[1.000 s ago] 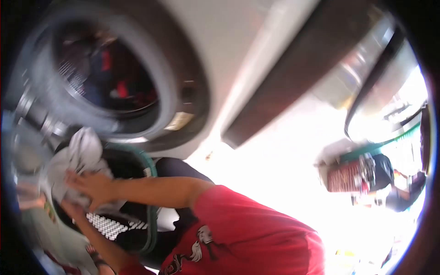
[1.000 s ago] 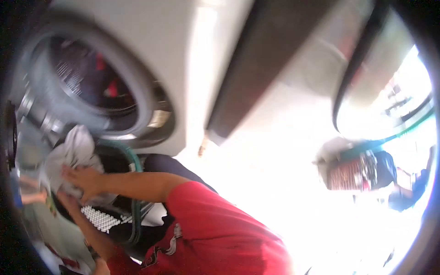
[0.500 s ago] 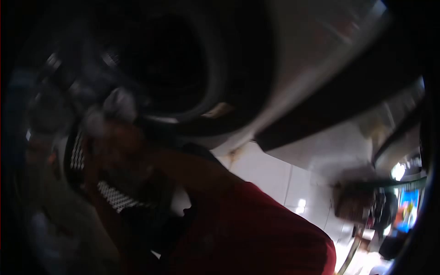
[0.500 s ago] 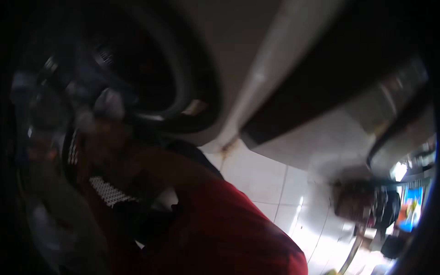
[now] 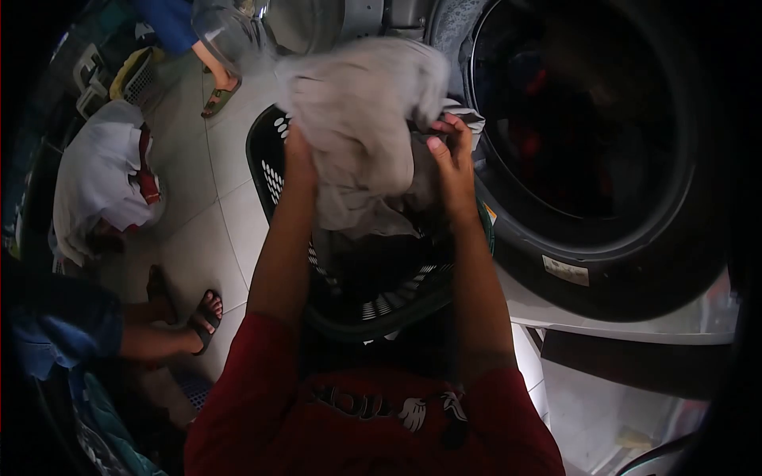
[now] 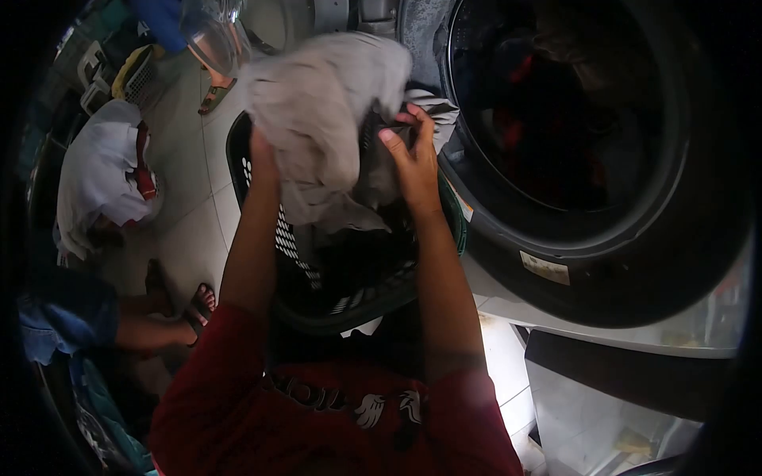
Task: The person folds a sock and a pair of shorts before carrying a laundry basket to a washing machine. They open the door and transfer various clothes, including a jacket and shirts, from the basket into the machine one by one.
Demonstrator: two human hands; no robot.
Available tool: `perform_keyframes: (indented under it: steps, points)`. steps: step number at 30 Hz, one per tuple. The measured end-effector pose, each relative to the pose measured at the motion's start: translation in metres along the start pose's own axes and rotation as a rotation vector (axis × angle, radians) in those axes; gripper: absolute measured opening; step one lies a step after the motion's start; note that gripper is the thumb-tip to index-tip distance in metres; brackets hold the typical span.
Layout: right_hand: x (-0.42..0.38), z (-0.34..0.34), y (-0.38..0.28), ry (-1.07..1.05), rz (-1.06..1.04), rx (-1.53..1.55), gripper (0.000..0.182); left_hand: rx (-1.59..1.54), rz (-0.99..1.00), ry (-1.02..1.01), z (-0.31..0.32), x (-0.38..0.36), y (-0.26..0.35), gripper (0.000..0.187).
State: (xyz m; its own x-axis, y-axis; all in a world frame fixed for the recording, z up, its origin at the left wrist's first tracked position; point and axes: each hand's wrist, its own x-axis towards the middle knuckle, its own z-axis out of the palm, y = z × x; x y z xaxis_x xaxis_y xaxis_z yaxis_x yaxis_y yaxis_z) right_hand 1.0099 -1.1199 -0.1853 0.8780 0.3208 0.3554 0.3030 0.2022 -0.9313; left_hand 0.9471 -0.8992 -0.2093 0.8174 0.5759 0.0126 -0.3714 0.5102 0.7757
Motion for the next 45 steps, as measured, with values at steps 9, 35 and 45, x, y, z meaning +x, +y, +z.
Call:
perform_keyframes:
  steps: [9, 35, 45]
  points:
    - [-0.007, 0.017, 0.019, -0.382, -0.194, -0.481, 0.079, 0.568, 0.161, -0.391, 0.062, -0.047, -0.009, 0.045]
    - [0.081, -0.011, -0.115, 0.335, -0.345, 0.167, 0.033, 1.594, -0.231, -1.098, 0.052, -0.030, -0.066, 0.064]
    - [0.015, 0.001, -0.069, -0.243, 0.053, -0.428, 0.051, -0.628, -0.140, -0.559, 0.017, -0.007, 0.020, 0.043]
